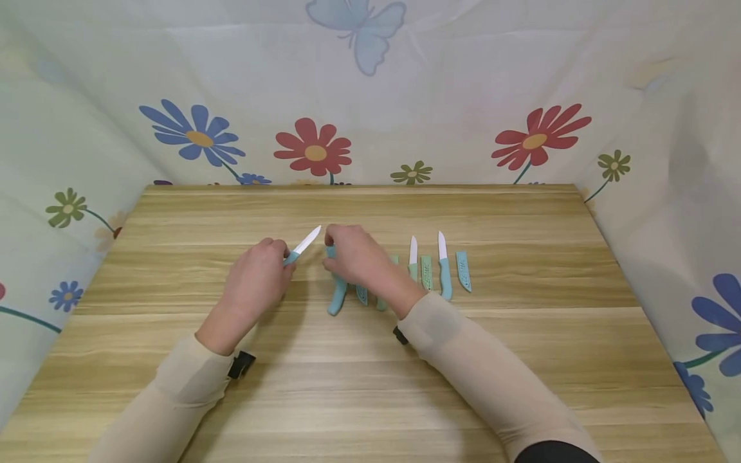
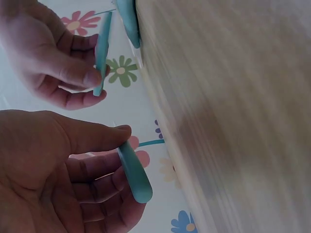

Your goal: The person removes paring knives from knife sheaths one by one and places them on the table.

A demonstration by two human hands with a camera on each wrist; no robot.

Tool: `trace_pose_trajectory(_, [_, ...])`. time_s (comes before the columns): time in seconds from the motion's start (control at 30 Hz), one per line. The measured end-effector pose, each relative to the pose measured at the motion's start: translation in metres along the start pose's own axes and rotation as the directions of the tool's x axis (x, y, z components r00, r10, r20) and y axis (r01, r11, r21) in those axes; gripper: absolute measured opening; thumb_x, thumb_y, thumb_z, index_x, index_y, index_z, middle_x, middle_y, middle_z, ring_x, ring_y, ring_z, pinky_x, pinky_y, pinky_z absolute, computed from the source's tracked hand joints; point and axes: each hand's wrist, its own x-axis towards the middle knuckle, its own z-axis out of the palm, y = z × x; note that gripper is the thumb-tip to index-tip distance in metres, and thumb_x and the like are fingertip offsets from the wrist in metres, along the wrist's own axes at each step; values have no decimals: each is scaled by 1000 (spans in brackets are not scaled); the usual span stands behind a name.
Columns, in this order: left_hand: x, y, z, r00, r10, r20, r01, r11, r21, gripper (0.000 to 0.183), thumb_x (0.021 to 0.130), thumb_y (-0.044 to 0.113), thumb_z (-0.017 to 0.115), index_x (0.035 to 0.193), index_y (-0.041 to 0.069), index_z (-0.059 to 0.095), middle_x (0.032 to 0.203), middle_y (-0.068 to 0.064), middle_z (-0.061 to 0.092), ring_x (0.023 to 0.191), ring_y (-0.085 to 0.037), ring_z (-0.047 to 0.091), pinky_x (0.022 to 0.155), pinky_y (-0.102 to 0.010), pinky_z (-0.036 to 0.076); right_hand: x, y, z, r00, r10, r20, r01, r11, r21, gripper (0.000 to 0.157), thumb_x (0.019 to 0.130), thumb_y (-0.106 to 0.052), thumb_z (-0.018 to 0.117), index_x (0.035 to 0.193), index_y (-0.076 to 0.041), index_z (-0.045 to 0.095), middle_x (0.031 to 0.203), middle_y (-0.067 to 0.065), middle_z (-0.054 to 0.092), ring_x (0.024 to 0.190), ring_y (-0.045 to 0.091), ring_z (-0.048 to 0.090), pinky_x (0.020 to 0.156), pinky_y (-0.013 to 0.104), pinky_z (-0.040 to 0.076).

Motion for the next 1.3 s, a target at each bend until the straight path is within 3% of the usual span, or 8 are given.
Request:
trace_pose_trajectory(0.23, [0, 2, 6, 999, -14, 35, 15, 999, -31, 16, 98, 9, 72, 96, -5, 63, 85, -15, 59, 74, -32, 63, 64, -50, 58, 6, -7, 5, 996, 88, 30, -90, 992, 88, 20, 97, -19, 74, 108, -5, 66, 67, 2, 62, 59, 14, 57, 57, 27, 47])
trace_pose_trajectory(0.47, [2, 3, 11, 998, -23, 55, 25, 999, -38, 20, 97, 9, 74, 98, -6, 62, 86, -17, 60, 74, -33, 64, 66, -50, 58, 13, -8, 8, 986, 160, 45, -165, 980, 115, 16, 94, -18, 76, 100, -8, 65, 83, 6, 70, 70, 18, 66, 62, 29, 51])
trace_pose_trajectory(0.67, [6, 10, 12, 987, -67, 145, 78, 995, -69, 19, 97, 8, 73, 96, -6, 60, 85, -17, 61, 70, -29, 63, 61, -46, 57, 20, -8, 13, 976, 208, 63, -212, 975, 61, 21, 93, -20, 79, 98, -6, 65, 87, 6, 69, 74, 19, 65, 62, 30, 52])
trace_pose_trajectory(0.77, [7, 14, 13, 976, -95, 196, 114, 989, -90, 13, 98, 5, 68, 96, -5, 60, 84, -17, 61, 68, -27, 61, 57, -41, 55, 24, -8, 15, 970, 230, 77, -233, 972, 28, 23, 92, -21, 80, 82, -9, 64, 71, 0, 61, 62, 16, 57, 55, 28, 46])
trace_pose_trajectory(0.93, [8, 19, 16, 969, -92, 231, 119, 987, -105, 9, 99, 2, 63, 96, -6, 60, 82, -16, 61, 67, -26, 60, 57, -39, 54, 28, -8, 16, 958, 256, 127, -257, 966, -8, 49, 92, -19, 78, 54, -16, 47, 49, -7, 36, 45, 10, 38, 45, 25, 32])
trace_pose_trajectory(1.3, [10, 22, 19, 966, -91, 243, 125, 984, -129, 12, 96, 3, 66, 93, -5, 58, 79, -17, 60, 67, -27, 59, 59, -43, 55, 27, -8, 21, 961, 249, 123, -248, 968, -22, 46, 92, -13, 75, 53, -16, 50, 47, -5, 44, 44, 10, 48, 44, 24, 40])
